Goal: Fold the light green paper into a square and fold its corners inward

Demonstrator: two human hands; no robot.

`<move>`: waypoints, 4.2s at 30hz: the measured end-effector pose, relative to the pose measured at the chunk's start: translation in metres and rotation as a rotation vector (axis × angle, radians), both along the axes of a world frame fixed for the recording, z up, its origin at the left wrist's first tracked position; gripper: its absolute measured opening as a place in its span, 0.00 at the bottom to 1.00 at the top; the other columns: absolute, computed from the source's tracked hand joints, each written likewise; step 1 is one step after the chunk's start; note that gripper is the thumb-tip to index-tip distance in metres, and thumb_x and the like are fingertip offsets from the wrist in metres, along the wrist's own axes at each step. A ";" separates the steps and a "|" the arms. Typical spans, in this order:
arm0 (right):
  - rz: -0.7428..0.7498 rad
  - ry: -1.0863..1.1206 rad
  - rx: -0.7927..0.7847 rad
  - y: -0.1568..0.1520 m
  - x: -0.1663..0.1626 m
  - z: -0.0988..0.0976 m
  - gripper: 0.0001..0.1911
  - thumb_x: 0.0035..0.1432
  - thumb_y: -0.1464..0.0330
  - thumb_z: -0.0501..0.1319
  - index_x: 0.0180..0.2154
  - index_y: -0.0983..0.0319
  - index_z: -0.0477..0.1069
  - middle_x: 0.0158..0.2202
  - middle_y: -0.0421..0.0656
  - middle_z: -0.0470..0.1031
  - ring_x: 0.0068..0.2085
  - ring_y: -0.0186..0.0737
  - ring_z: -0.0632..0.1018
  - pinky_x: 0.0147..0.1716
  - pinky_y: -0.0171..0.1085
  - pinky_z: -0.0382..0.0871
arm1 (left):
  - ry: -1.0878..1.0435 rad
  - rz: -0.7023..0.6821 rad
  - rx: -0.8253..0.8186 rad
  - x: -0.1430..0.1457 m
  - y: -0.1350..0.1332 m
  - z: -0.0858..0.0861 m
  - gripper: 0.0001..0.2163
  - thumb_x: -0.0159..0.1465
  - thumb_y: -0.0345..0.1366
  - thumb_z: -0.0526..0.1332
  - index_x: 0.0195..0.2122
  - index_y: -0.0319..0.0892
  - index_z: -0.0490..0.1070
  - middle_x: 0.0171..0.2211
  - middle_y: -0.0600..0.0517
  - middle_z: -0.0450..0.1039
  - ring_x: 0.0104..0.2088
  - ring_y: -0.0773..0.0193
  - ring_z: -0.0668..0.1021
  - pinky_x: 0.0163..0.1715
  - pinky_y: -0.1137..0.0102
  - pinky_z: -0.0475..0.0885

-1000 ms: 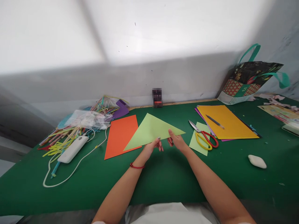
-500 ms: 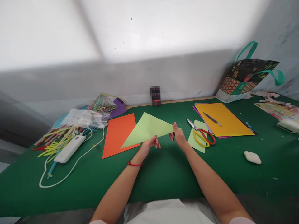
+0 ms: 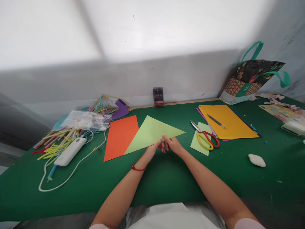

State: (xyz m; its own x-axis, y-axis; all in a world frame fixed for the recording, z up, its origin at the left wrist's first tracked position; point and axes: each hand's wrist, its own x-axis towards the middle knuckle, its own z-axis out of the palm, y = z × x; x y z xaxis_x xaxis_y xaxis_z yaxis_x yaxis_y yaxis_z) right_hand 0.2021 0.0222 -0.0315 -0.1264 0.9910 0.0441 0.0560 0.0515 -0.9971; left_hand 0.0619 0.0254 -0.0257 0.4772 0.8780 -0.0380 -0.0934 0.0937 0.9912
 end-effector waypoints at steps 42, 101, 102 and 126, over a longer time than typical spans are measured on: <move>-0.261 0.022 0.009 0.001 0.007 0.008 0.38 0.53 0.39 0.46 0.05 0.58 0.55 0.05 0.39 0.54 0.12 0.30 0.61 0.17 0.33 0.59 | -0.002 0.043 -0.057 0.003 0.007 -0.010 0.23 0.53 0.59 0.61 0.20 0.41 0.67 0.13 0.56 0.66 0.19 0.66 0.73 0.27 0.69 0.70; -0.101 0.374 -0.142 0.001 0.011 0.018 0.26 0.41 0.48 0.66 0.12 0.61 0.65 0.13 0.39 0.66 0.15 0.29 0.63 0.16 0.34 0.56 | -0.121 0.228 0.016 -0.009 0.008 0.003 0.23 0.55 0.57 0.58 0.27 0.39 0.72 0.18 0.51 0.71 0.19 0.64 0.72 0.23 0.67 0.70; -0.102 0.376 -0.147 0.001 0.011 0.018 0.26 0.41 0.48 0.66 0.12 0.61 0.65 0.13 0.39 0.65 0.15 0.29 0.63 0.16 0.34 0.56 | -0.117 0.243 0.012 -0.008 0.008 0.003 0.23 0.55 0.57 0.58 0.27 0.39 0.72 0.19 0.51 0.71 0.19 0.64 0.72 0.23 0.66 0.70; 0.009 0.307 -0.166 -0.002 0.004 0.013 0.26 0.39 0.45 0.65 0.18 0.61 0.68 0.13 0.37 0.65 0.16 0.30 0.65 0.15 0.33 0.53 | 0.005 0.126 0.068 -0.007 -0.003 0.013 0.28 0.56 0.62 0.54 0.13 0.43 0.65 0.12 0.55 0.60 0.19 0.65 0.71 0.25 0.68 0.67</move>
State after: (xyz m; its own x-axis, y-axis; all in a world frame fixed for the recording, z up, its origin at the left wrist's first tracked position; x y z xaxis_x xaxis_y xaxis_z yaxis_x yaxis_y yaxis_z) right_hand 0.2058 0.0204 -0.0182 -0.1412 0.9867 -0.0806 -0.2473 -0.1140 -0.9622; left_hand 0.0554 0.0229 -0.0124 0.3631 0.9315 0.0215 -0.0948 0.0140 0.9954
